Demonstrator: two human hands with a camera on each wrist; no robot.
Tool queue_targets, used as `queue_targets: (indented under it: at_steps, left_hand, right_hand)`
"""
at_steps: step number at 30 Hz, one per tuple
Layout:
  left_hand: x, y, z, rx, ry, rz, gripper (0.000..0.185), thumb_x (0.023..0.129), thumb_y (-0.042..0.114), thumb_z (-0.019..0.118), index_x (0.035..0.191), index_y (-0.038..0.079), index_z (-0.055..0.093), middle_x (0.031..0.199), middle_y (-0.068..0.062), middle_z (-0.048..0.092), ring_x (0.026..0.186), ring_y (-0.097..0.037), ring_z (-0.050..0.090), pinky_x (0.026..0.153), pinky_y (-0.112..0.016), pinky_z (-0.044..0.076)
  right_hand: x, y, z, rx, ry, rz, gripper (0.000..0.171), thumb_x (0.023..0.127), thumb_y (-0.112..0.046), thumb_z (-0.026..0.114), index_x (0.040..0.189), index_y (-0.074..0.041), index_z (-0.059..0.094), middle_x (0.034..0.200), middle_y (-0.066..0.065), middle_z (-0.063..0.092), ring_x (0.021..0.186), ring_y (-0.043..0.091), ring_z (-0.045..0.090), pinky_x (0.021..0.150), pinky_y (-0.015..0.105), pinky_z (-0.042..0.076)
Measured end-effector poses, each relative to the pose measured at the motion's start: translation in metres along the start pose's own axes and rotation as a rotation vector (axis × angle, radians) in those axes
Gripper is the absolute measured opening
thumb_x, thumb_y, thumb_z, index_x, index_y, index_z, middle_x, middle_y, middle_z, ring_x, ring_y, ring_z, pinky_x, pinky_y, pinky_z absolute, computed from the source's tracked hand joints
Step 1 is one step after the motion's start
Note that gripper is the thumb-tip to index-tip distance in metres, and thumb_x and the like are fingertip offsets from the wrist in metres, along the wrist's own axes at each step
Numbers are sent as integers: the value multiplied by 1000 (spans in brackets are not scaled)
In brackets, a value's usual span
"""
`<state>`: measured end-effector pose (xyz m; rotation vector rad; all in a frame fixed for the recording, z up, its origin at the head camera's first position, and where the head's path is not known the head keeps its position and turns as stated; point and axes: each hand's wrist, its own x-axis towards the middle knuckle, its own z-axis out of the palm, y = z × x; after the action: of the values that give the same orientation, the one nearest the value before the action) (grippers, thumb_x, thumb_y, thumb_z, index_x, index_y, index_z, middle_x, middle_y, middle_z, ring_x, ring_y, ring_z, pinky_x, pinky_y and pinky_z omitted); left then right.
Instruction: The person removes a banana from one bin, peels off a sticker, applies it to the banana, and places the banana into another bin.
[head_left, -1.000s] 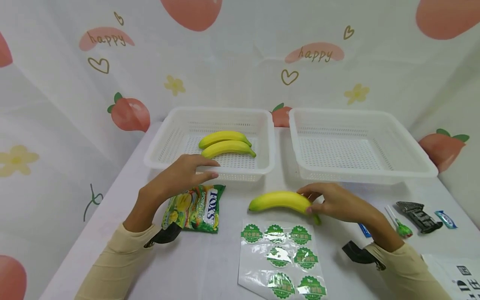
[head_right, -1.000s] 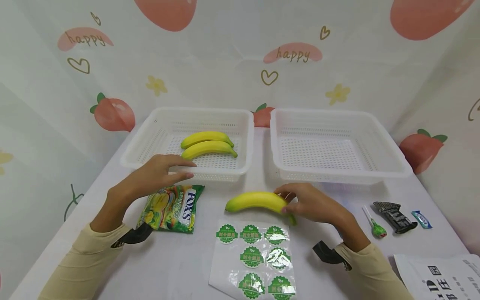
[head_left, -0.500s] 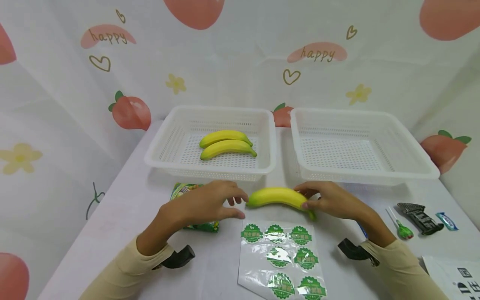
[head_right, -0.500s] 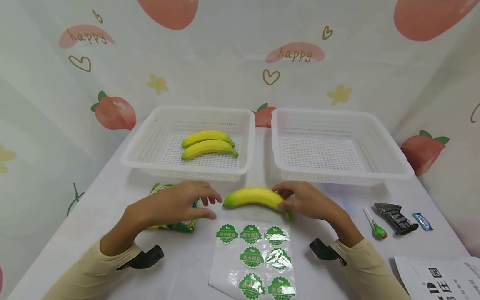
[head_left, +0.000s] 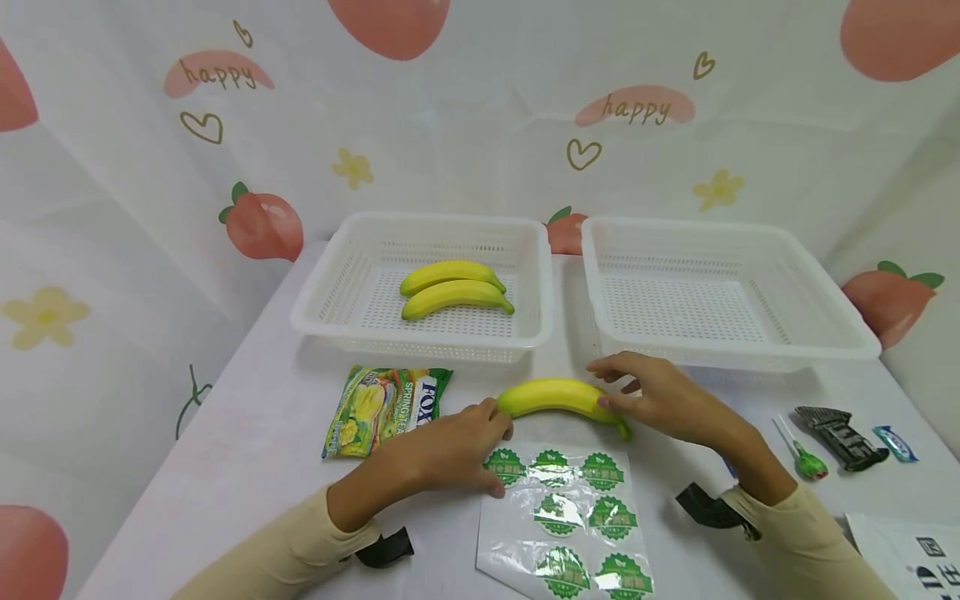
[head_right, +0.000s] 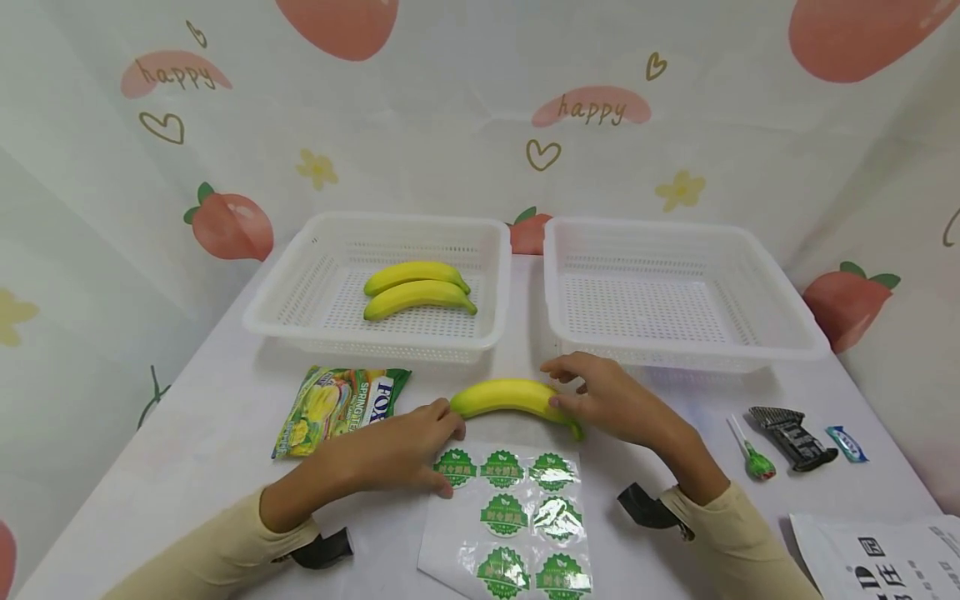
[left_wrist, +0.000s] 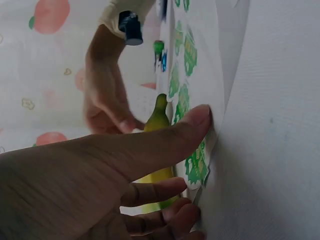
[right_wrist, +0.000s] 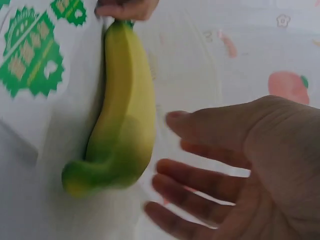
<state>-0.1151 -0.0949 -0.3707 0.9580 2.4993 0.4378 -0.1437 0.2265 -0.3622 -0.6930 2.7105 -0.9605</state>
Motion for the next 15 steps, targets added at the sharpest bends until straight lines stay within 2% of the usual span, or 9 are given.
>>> queue_targets:
  at_steps: [5, 10, 13, 15]
  left_hand:
    - [0, 2, 3, 19, 27, 1, 55, 87, 42, 88, 123, 11, 61, 115, 0, 48, 96, -12, 50, 80, -26, 50]
    - [1, 4, 2, 49, 27, -15, 52, 85, 42, 90, 118, 12, 63, 111, 1, 53, 92, -12, 51, 78, -26, 48]
    - [3, 4, 0, -16, 6, -31, 48, 85, 36, 91, 115, 14, 62, 100, 5, 58, 85, -10, 52, 74, -25, 48]
    - [3, 3, -2, -100, -17, -37, 46, 85, 29, 91, 116, 15, 60, 91, 7, 59, 80, -9, 53, 71, -25, 47]
  right_hand:
    - [-3, -20, 3, -14, 85, -46, 37, 101, -19, 75, 136, -10, 69, 134, 8, 71, 120, 29, 67, 99, 56, 55]
    - [-6, -34, 16, -25, 91, -173, 36, 97, -11, 78, 131, -10, 70, 129, 2, 73, 117, 22, 68, 98, 50, 57]
    - [-8, -41, 27, -19, 43, -249, 37, 95, -9, 80, 131, -11, 71, 129, -2, 71, 119, 18, 66, 100, 44, 57]
    - [-9, -45, 36, -18, 6, -291, 36, 94, -9, 80, 129, -13, 72, 129, -5, 70, 120, 15, 64, 102, 41, 55]
